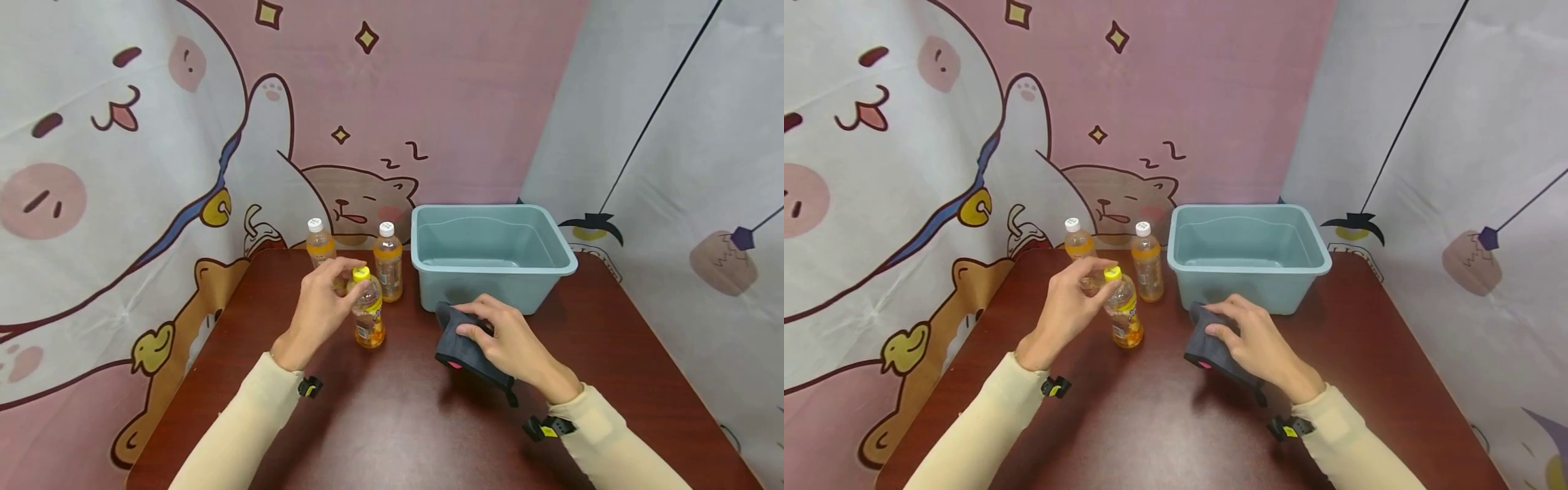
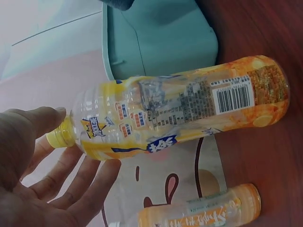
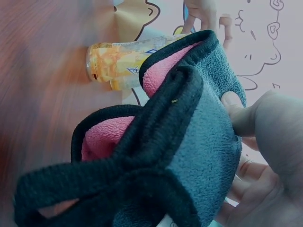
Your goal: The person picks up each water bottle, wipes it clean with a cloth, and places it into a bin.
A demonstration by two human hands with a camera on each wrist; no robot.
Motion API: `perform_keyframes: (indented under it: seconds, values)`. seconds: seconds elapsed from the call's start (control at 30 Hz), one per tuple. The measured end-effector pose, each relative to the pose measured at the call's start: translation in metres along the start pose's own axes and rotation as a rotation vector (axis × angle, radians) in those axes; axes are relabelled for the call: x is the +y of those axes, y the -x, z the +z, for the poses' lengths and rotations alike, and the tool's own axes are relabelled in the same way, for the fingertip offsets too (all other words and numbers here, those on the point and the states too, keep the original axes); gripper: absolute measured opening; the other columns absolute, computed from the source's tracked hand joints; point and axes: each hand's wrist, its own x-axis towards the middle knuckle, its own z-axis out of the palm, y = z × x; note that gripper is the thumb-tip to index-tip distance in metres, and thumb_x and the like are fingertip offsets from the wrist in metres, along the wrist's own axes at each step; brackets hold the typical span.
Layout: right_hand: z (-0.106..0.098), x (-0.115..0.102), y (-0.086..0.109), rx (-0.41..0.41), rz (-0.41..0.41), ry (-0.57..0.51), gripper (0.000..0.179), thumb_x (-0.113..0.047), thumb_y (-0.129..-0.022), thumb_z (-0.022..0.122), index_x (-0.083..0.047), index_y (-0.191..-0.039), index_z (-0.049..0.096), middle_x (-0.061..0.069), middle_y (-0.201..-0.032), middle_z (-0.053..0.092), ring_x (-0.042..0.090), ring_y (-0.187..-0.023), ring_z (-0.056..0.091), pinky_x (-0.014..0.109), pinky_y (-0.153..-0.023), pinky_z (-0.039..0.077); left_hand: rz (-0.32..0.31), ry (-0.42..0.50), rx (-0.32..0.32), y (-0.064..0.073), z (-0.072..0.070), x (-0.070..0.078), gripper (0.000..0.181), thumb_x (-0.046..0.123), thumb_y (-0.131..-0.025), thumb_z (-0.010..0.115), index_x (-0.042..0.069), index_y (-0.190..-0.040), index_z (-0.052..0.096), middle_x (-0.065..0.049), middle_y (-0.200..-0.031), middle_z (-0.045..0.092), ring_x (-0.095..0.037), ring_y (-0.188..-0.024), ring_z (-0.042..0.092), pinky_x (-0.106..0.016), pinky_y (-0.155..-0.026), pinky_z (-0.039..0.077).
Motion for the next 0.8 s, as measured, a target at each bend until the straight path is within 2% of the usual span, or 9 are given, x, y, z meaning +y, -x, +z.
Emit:
perform_keyframes:
  seconds: [0.07, 0.17, 0.27, 0.37, 0.47, 0.73, 0.8]
  values:
    - [0.000, 0.000, -0.001, 0.001, -0.001, -0.002, 0.038, -0.013, -0.104, 0.090, -0.016, -0.142, 0.083, -0.003, -0.116, 0.076, 0.010, -0.096, 0.064, 0.025, -0.072, 0.055, 0.009, 0.008, -0.014, 0.000, 0.002, 0.004, 0.032, 0.016, -0.102, 0.094, 0.011, -0.132, 0.083, -0.008, -0.106, 0.078, -0.034, -0.090, 0.074, -0.031, -0.073, 0.057]
    - [0.000, -0.001, -0.002, 0.001, -0.003, -0.007, 0.038, -0.014, -0.104, 0.090, -0.017, -0.142, 0.083, -0.004, -0.116, 0.077, 0.010, -0.097, 0.065, 0.026, -0.073, 0.055, 0.026, 0.015, -0.031, 0.001, 0.005, 0.009, 0.032, 0.017, -0.102, 0.094, 0.013, -0.131, 0.083, -0.007, -0.109, 0.079, -0.028, -0.093, 0.077, -0.027, -0.075, 0.062]
    - [0.000, -0.002, -0.004, 0.003, -0.007, -0.010, 0.037, -0.014, -0.105, 0.089, -0.017, -0.141, 0.083, -0.004, -0.117, 0.077, 0.010, -0.097, 0.065, 0.025, -0.073, 0.055, 0.041, 0.030, -0.046, 0.001, 0.008, 0.015, 0.032, 0.017, -0.102, 0.094, 0.013, -0.131, 0.083, -0.007, -0.115, 0.080, -0.022, -0.100, 0.080, -0.033, -0.079, 0.071]
    - [0.001, -0.003, -0.006, 0.002, -0.010, -0.010, 0.037, -0.014, -0.105, 0.089, -0.016, -0.141, 0.084, -0.003, -0.117, 0.077, 0.011, -0.097, 0.066, 0.026, -0.075, 0.055, 0.065, 0.054, -0.054, 0.000, 0.012, 0.020, 0.032, 0.016, -0.102, 0.094, 0.012, -0.131, 0.083, -0.008, -0.114, 0.080, -0.025, -0.099, 0.081, -0.041, -0.079, 0.073]
    - [0.001, -0.005, -0.008, -0.003, -0.010, -0.011, 0.037, -0.015, -0.105, 0.090, -0.016, -0.141, 0.083, -0.003, -0.117, 0.077, 0.011, -0.098, 0.066, 0.030, -0.075, 0.057, 0.089, 0.070, -0.060, 0.001, 0.015, 0.024, 0.032, 0.015, -0.101, 0.095, 0.011, -0.130, 0.083, -0.008, -0.113, 0.080, -0.028, -0.096, 0.081, -0.042, -0.077, 0.072]
    - [0.004, -0.011, -0.011, 0.005, -0.018, -0.024, 0.038, -0.016, -0.104, 0.090, -0.017, -0.142, 0.083, -0.004, -0.116, 0.076, 0.010, -0.096, 0.065, 0.032, -0.073, 0.058, 0.106, 0.084, -0.102, 0.006, 0.022, 0.034, 0.037, 0.015, -0.098, 0.097, 0.011, -0.131, 0.080, -0.008, -0.120, 0.081, -0.026, -0.091, 0.077, -0.034, -0.076, 0.070]
    - [0.005, -0.012, -0.012, 0.008, -0.019, -0.028, 0.038, -0.016, -0.105, 0.089, -0.017, -0.142, 0.083, -0.004, -0.116, 0.076, 0.010, -0.096, 0.065, 0.031, -0.073, 0.057, 0.111, 0.079, -0.112, 0.007, 0.024, 0.036, 0.036, 0.016, -0.099, 0.096, 0.012, -0.132, 0.081, -0.007, -0.118, 0.080, -0.026, -0.087, 0.075, -0.030, -0.073, 0.066]
